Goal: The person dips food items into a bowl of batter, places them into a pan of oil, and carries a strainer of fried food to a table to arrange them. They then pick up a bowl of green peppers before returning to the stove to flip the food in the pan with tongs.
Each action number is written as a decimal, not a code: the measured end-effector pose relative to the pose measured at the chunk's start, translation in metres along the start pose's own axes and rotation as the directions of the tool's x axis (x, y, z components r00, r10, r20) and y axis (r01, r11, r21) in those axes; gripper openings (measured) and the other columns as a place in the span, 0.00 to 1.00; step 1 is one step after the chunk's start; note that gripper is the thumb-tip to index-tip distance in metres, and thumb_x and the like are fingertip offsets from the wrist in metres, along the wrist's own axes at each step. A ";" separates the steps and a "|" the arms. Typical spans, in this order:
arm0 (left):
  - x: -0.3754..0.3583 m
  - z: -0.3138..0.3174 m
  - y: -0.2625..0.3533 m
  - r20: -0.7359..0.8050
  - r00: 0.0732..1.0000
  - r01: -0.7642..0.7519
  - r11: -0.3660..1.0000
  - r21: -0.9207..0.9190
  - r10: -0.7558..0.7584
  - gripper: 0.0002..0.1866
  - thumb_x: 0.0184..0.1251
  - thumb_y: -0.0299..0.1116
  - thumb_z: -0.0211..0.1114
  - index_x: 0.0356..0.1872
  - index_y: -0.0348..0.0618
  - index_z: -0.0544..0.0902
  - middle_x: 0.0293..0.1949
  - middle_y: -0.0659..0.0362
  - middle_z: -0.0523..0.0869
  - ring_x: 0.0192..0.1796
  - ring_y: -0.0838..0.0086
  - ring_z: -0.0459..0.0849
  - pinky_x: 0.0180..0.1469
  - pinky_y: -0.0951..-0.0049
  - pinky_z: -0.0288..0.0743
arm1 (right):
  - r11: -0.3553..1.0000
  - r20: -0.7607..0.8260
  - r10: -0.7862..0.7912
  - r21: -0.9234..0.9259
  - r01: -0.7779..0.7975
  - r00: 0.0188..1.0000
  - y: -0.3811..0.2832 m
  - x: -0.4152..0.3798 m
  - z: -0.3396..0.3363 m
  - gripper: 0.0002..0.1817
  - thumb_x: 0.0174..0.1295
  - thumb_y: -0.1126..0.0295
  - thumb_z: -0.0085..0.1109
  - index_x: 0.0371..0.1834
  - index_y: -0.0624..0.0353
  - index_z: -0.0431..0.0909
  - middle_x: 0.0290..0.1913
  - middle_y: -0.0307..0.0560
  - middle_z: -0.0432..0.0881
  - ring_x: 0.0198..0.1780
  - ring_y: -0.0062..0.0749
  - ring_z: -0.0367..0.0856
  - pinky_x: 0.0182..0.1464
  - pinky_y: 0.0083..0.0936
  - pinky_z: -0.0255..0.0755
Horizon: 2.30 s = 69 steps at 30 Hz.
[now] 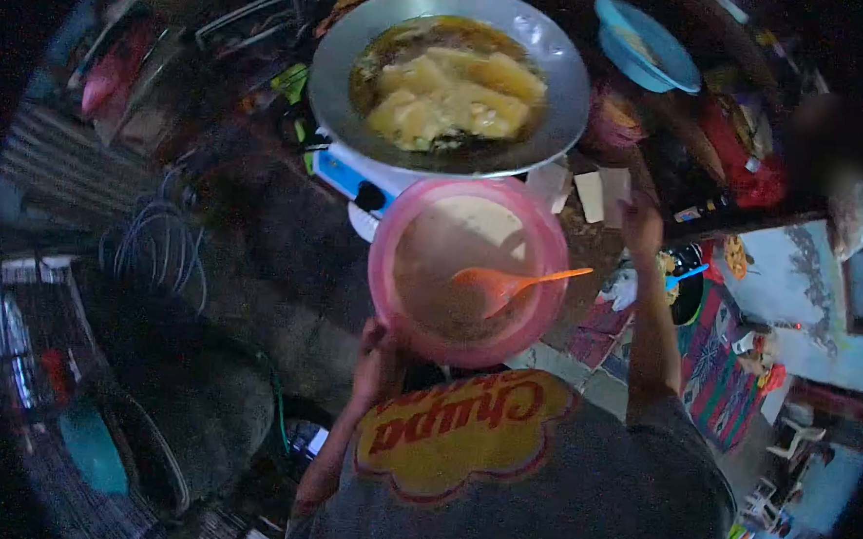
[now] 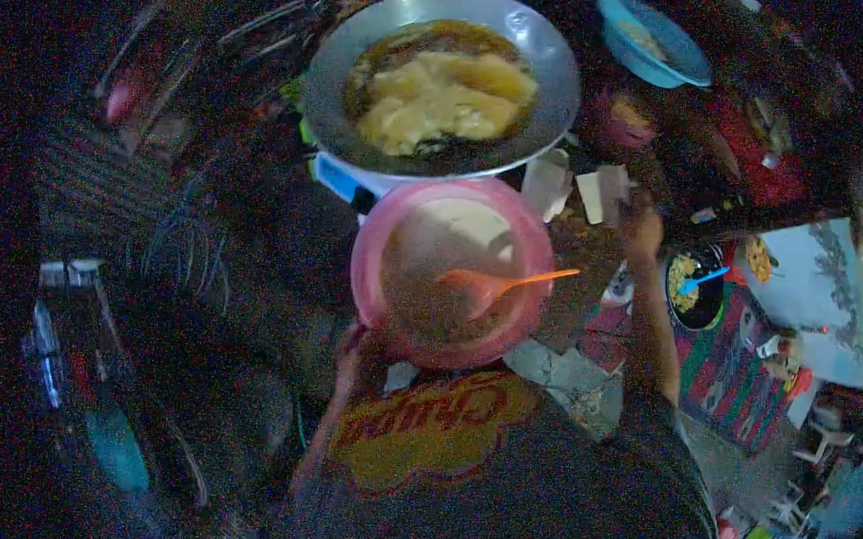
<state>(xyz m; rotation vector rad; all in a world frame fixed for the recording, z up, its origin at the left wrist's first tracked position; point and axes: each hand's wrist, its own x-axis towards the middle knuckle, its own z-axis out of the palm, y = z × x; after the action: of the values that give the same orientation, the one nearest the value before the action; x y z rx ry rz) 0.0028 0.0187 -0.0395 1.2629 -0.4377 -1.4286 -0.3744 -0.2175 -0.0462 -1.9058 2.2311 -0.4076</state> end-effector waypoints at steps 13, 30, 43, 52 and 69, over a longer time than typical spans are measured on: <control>0.003 0.023 0.023 0.112 0.989 0.122 0.967 -0.224 -0.099 0.09 0.63 0.30 0.49 0.43 0.41 0.68 0.38 0.58 0.76 0.36 0.74 0.77 0.34 0.72 0.74 | 0.672 0.375 -0.659 -0.096 0.734 0.652 -0.151 -0.107 -0.063 0.17 0.52 0.62 0.55 0.45 0.56 0.70 0.44 0.47 0.71 0.50 0.37 0.65 0.55 0.31 0.60; 0.004 0.028 0.026 0.067 0.987 0.158 0.944 -0.289 -0.144 0.07 0.61 0.26 0.49 0.40 0.41 0.68 0.37 0.58 0.75 0.37 0.73 0.77 0.38 0.70 0.76 | 0.838 0.314 -0.532 0.062 0.542 0.786 -0.130 -0.128 -0.043 0.12 0.54 0.61 0.53 0.39 0.51 0.78 0.37 0.45 0.80 0.38 0.38 0.79 0.39 0.30 0.72; 0.005 0.029 0.026 0.079 0.988 0.152 0.954 -0.260 -0.136 0.06 0.62 0.27 0.48 0.40 0.42 0.69 0.34 0.60 0.75 0.34 0.76 0.76 0.37 0.73 0.74 | 0.717 -0.046 -0.697 -0.059 0.695 0.715 -0.163 -0.120 -0.063 0.14 0.46 0.72 0.60 0.39 0.52 0.78 0.32 0.43 0.79 0.33 0.32 0.78 0.34 0.26 0.72; 0.003 0.032 0.029 0.055 0.992 0.128 0.942 -0.310 -0.116 0.07 0.61 0.27 0.49 0.40 0.41 0.68 0.34 0.60 0.75 0.33 0.75 0.77 0.36 0.71 0.76 | 0.864 0.135 -0.497 -0.019 0.503 0.857 -0.144 -0.122 -0.099 0.10 0.52 0.65 0.56 0.39 0.48 0.79 0.29 0.48 0.80 0.31 0.40 0.80 0.33 0.30 0.73; 0.009 0.024 0.026 0.095 0.984 0.172 0.952 -0.252 -0.153 0.07 0.59 0.25 0.50 0.39 0.42 0.69 0.34 0.60 0.75 0.31 0.74 0.78 0.33 0.71 0.76 | 0.862 0.381 -0.433 -0.090 0.498 0.817 -0.128 -0.097 -0.062 0.13 0.54 0.59 0.53 0.38 0.52 0.78 0.35 0.49 0.79 0.37 0.42 0.79 0.39 0.31 0.71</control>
<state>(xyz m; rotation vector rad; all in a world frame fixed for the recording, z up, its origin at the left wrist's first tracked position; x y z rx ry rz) -0.0036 -0.0063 -0.0130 1.0548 -0.1900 -1.6187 -0.2578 -0.1340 0.0490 -2.4033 1.6075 0.0901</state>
